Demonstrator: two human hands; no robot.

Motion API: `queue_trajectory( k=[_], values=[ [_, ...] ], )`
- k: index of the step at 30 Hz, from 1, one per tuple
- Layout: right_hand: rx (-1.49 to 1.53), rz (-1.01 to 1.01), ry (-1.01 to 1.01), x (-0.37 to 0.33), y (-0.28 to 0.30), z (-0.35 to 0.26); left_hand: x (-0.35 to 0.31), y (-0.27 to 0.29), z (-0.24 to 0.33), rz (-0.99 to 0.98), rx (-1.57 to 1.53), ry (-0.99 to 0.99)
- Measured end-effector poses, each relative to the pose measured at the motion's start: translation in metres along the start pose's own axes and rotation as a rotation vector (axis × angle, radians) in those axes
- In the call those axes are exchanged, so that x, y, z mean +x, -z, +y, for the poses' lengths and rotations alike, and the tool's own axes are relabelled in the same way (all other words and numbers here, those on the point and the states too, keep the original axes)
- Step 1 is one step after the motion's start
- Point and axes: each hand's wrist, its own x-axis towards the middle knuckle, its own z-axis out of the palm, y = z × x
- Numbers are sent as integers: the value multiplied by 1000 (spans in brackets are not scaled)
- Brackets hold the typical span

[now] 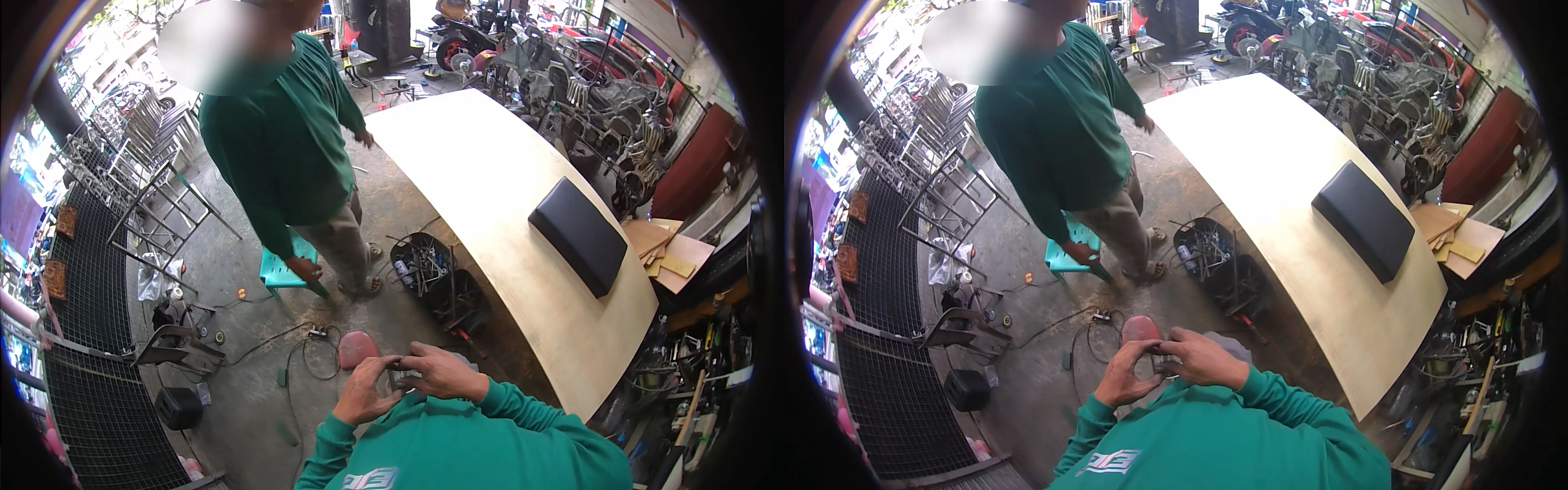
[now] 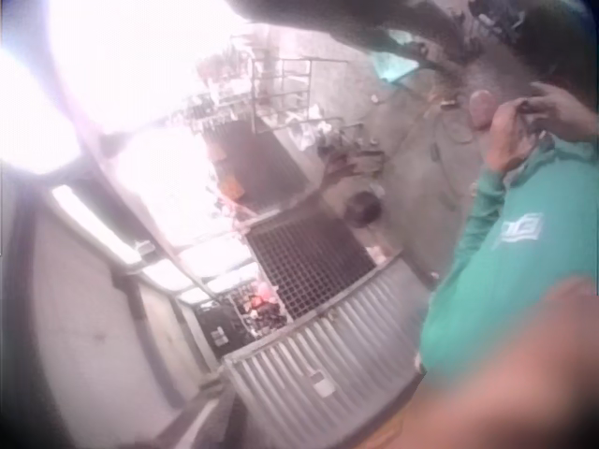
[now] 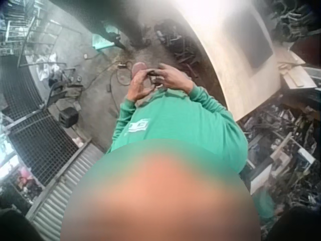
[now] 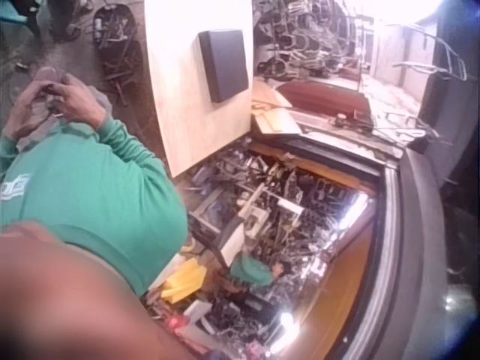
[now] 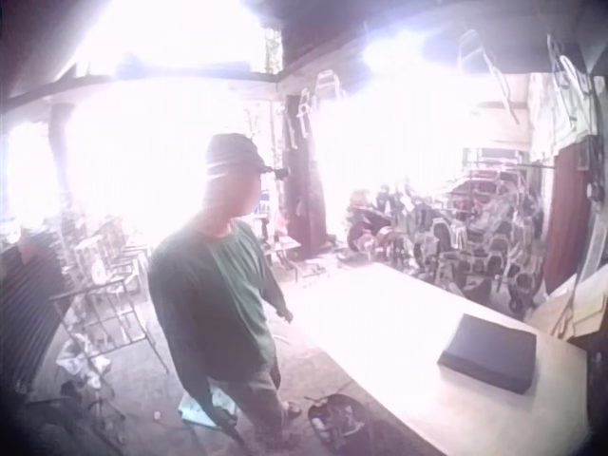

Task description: The person grinds a metal frame with an angle grinder, then repositions the frame and welds joints using a welding torch. The person also adjusts the head-mounted camera during the task.

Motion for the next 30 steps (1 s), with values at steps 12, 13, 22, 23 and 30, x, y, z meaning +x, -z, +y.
queue_trajectory(
  k=[12, 13, 22, 23, 30],
  values=[
    [390, -273, 67, 151, 27, 62, 68, 51, -61, 236, -83, 305],
    [440, -240, 89, 168, 32, 71, 84, 55, -71, 318, 17, 277],
    [512, -219, 231, 336, 121, 214, 255, 67, -120, 526, 304, 335],
    [489, -305, 185, 356, 133, 230, 274, 67, -122, 536, 328, 356],
    [472, -326, 147, 427, 218, 274, 338, 45, -124, 624, 391, 620]
  ],
)
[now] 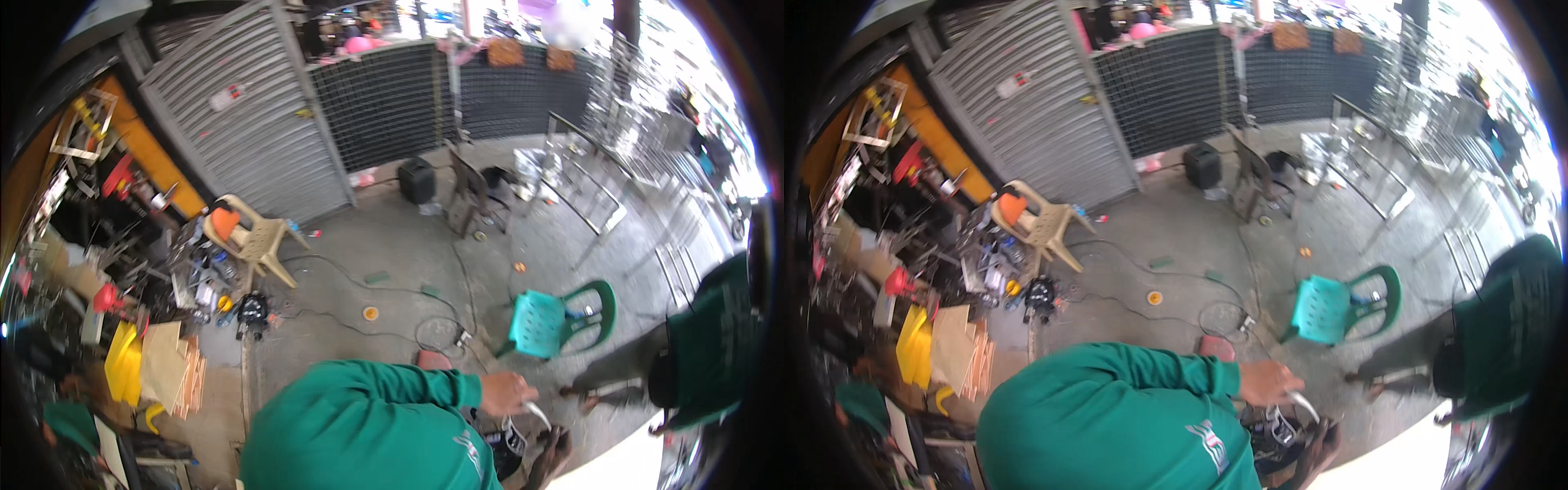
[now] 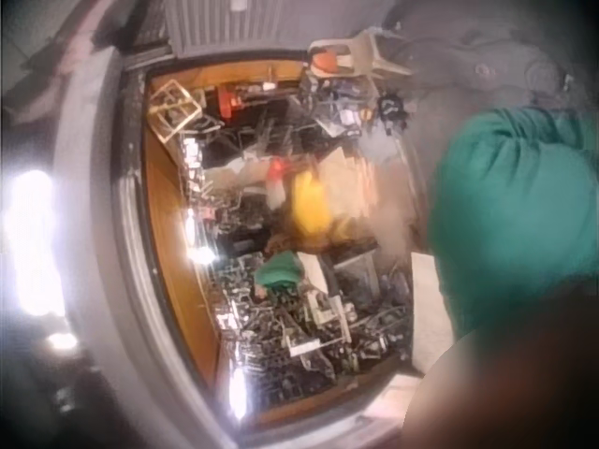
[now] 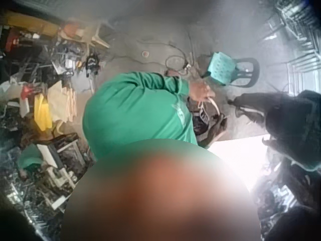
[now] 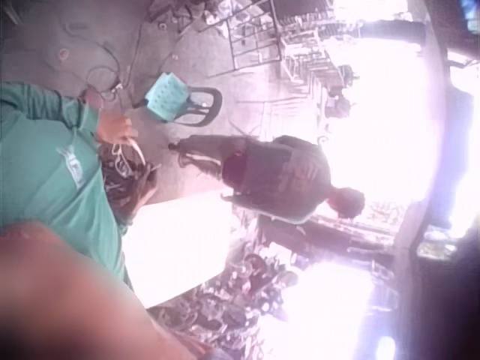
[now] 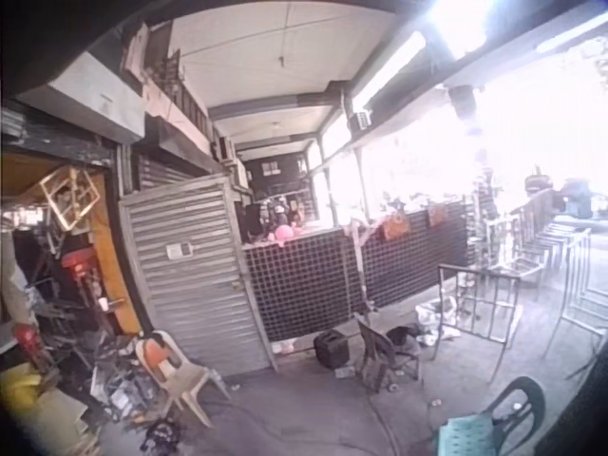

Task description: The person grinds a metal frame with an angle grinder, then repositions the frame and welds joints using a welding torch. The person also adjusts the head-mounted camera during the task.

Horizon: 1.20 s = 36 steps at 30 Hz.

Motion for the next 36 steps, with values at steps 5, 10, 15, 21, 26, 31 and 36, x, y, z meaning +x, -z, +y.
queue_trajectory(
  k=[5, 10, 15, 21, 26, 31, 36],
  values=[
    [-85, 241, -90, -9, 16, -27, 24, -1, 7, 57, -229, 215],
    [377, 246, -188, -49, 26, -9, 66, -16, 52, 42, -395, 212],
    [445, 410, -240, -92, 42, 11, 103, -46, 77, -93, -359, 40],
    [652, 799, -260, -109, 49, 11, 137, -76, 88, -259, -420, -48],
    [566, 986, -296, -95, 70, 29, 182, -99, 92, -497, -643, 34],
    [502, 1006, -316, -70, 103, 49, 251, -129, 85, -718, -737, 120],
    [431, 1043, -443, -2, 160, 81, 357, -165, 69, -885, -722, 174]
  ],
)
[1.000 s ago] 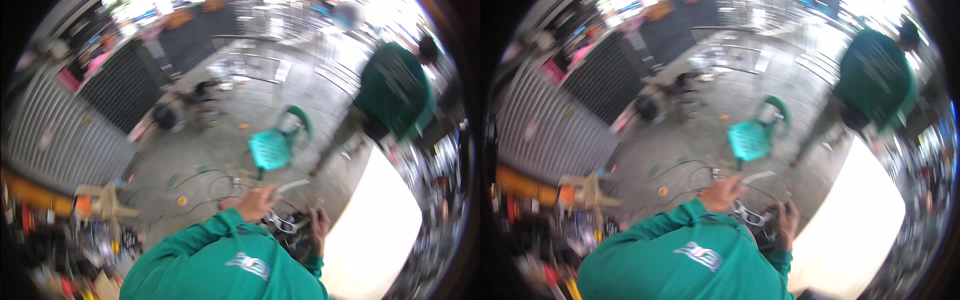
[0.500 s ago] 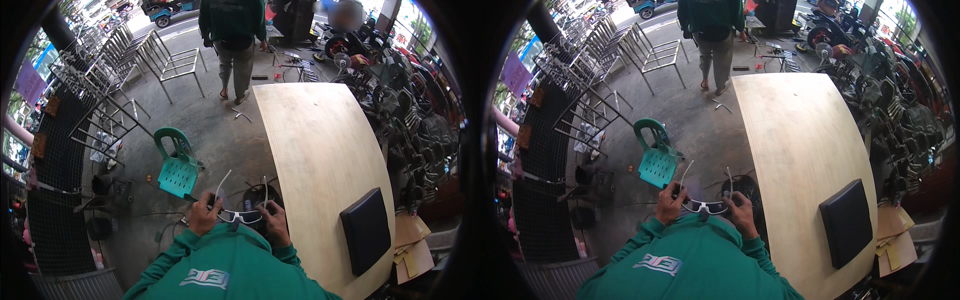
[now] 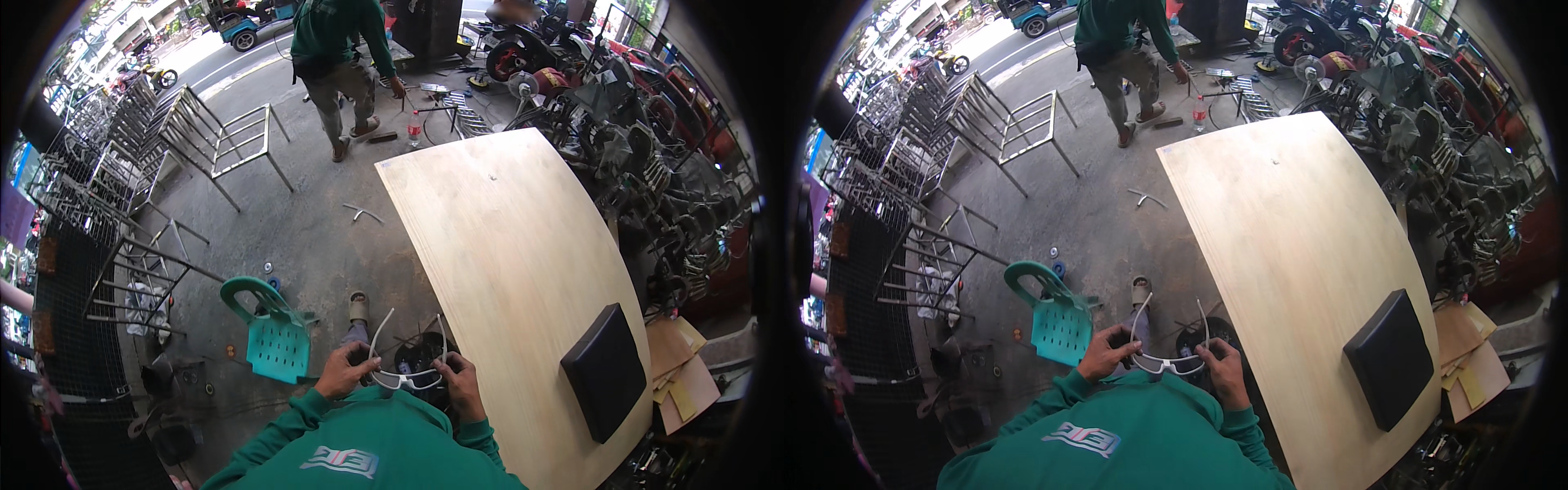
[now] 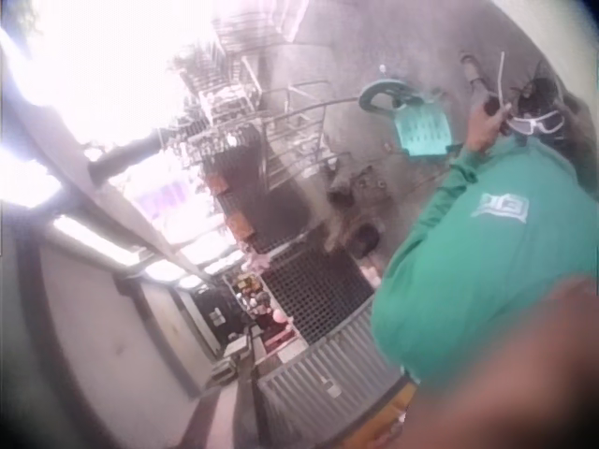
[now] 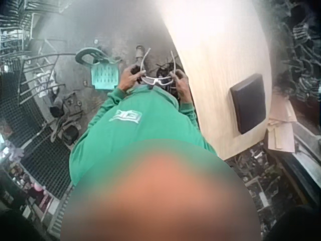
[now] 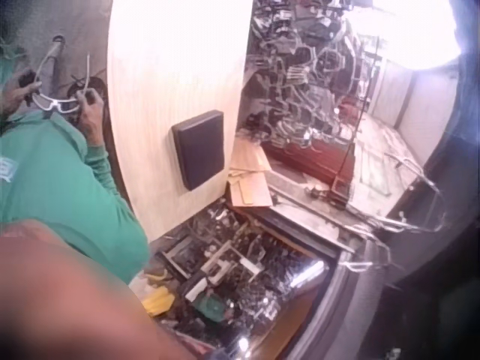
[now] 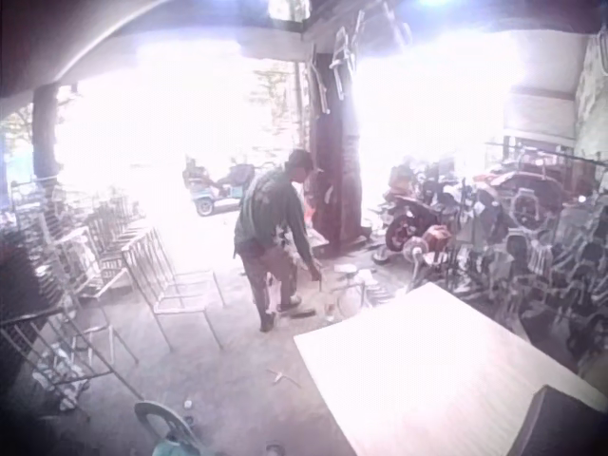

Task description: The person grinds a metal frame with an angle grinder, then repositions the frame and welds joints using a welding torch. The person also adjusts the head-mounted camera during the task.

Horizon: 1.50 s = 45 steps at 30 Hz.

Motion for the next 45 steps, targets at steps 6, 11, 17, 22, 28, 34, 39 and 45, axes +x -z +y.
queue_trajectory(
  k=[6, 11, 17, 22, 28, 34, 39, 45],
  values=[
    [-53, 8, -106, 152, -82, -89, 143, 123, 62, -82, -81, 64],
    [-160, -142, -46, 273, -164, -181, 225, 238, 133, 40, -133, -9],
    [-296, -244, 66, 359, -219, -238, 264, 298, 183, 149, -111, -89],
    [-210, -271, 16, 417, -236, -261, 311, 323, 211, 202, -125, -93],
    [-25, -350, 96, 528, -271, -281, 396, 370, 257, 280, -29, -233],
    [27, -333, 252, 644, -284, -370, 506, 406, 359, 281, -5, -378],
    [124, -337, 482, 736, -282, -450, 596, 427, 466, 218, 107, -552],
    [71, -388, 655, 766, -265, -530, 637, 445, 539, 113, 93, -729]
  ],
)
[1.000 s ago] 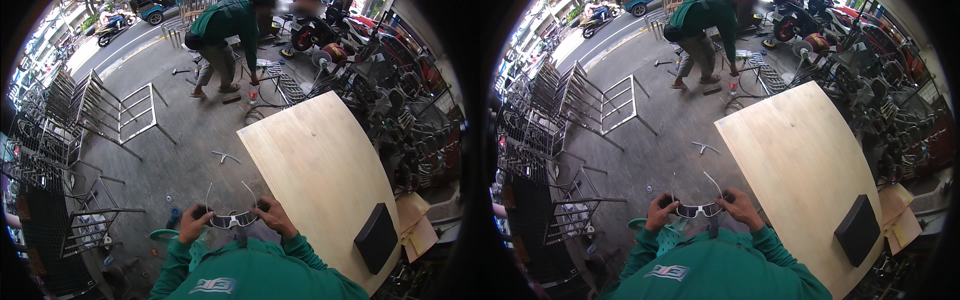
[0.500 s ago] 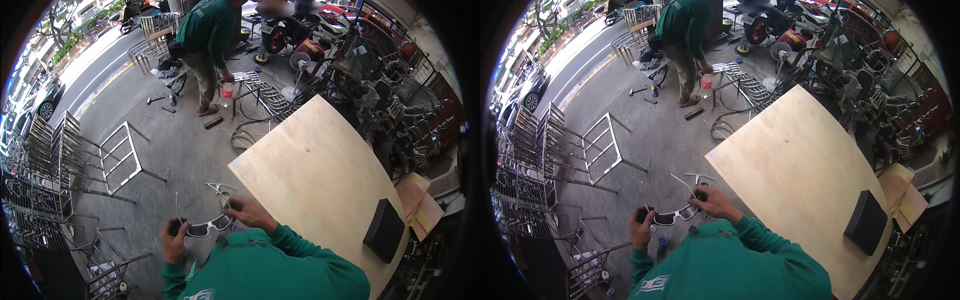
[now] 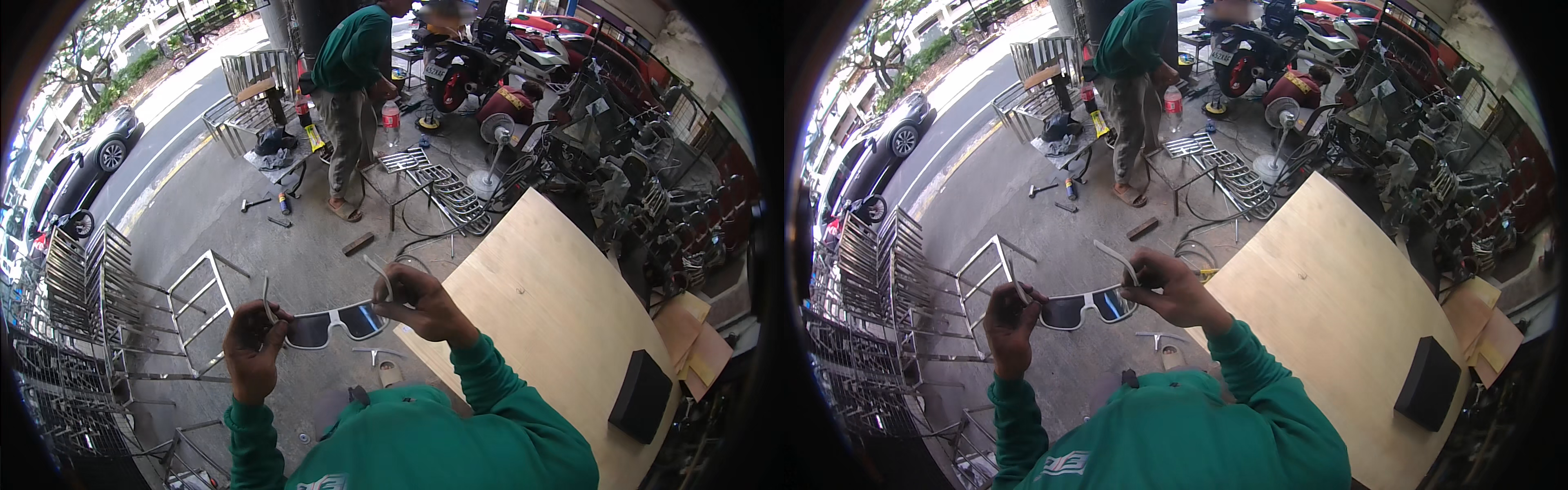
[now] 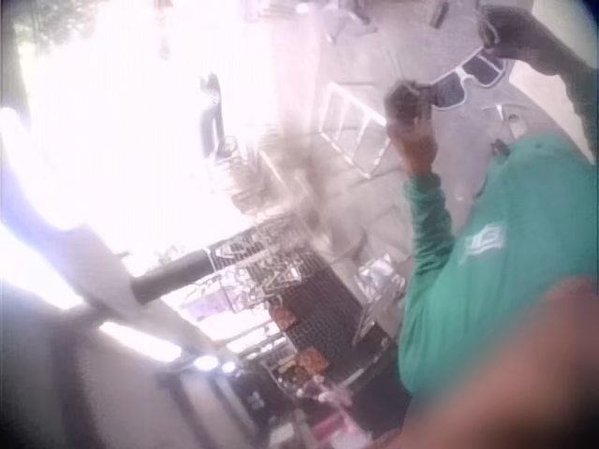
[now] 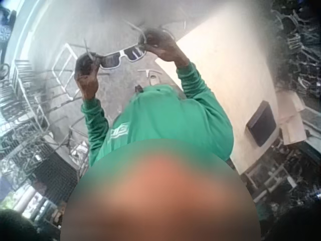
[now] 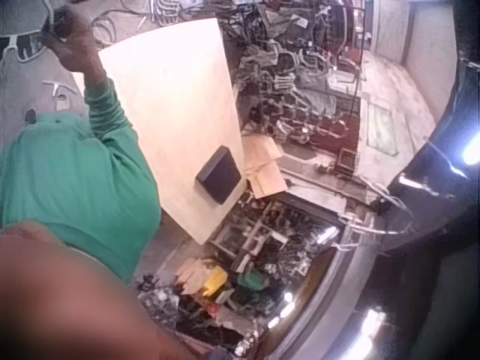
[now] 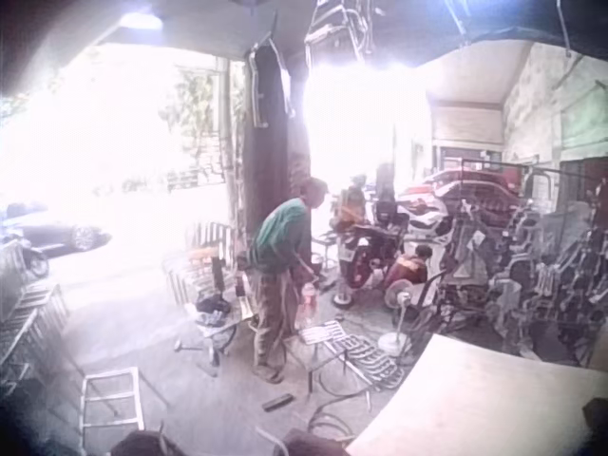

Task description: The person grinds a metal frame with an angle grinder, then repositions the frame and welds joints using a welding torch. The person also adjusts the head-mounted camera during the task.

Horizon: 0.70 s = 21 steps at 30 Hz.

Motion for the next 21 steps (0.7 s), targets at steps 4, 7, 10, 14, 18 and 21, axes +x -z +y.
queue_trajectory(
  k=[4, 7, 10, 14, 18, 21],
  values=[
    [-56, 19, 144, 0, -2, -29, 20, 20, 7, -144, -62, -55],
    [-100, 76, 256, -6, -23, -52, 39, 44, 11, -292, -137, -220],
    [-84, 157, 435, 3, -65, -73, 65, 78, 22, -446, -311, -397],
    [-199, 127, 712, 38, -116, -100, 109, 130, 36, -605, -507, -677],
    [-345, 140, 727, 78, -170, -126, 137, 183, 54, -638, -466, -794],
    [-375, 151, 701, 103, -197, -136, 153, 209, 62, -577, -453, -863]
  ],
)
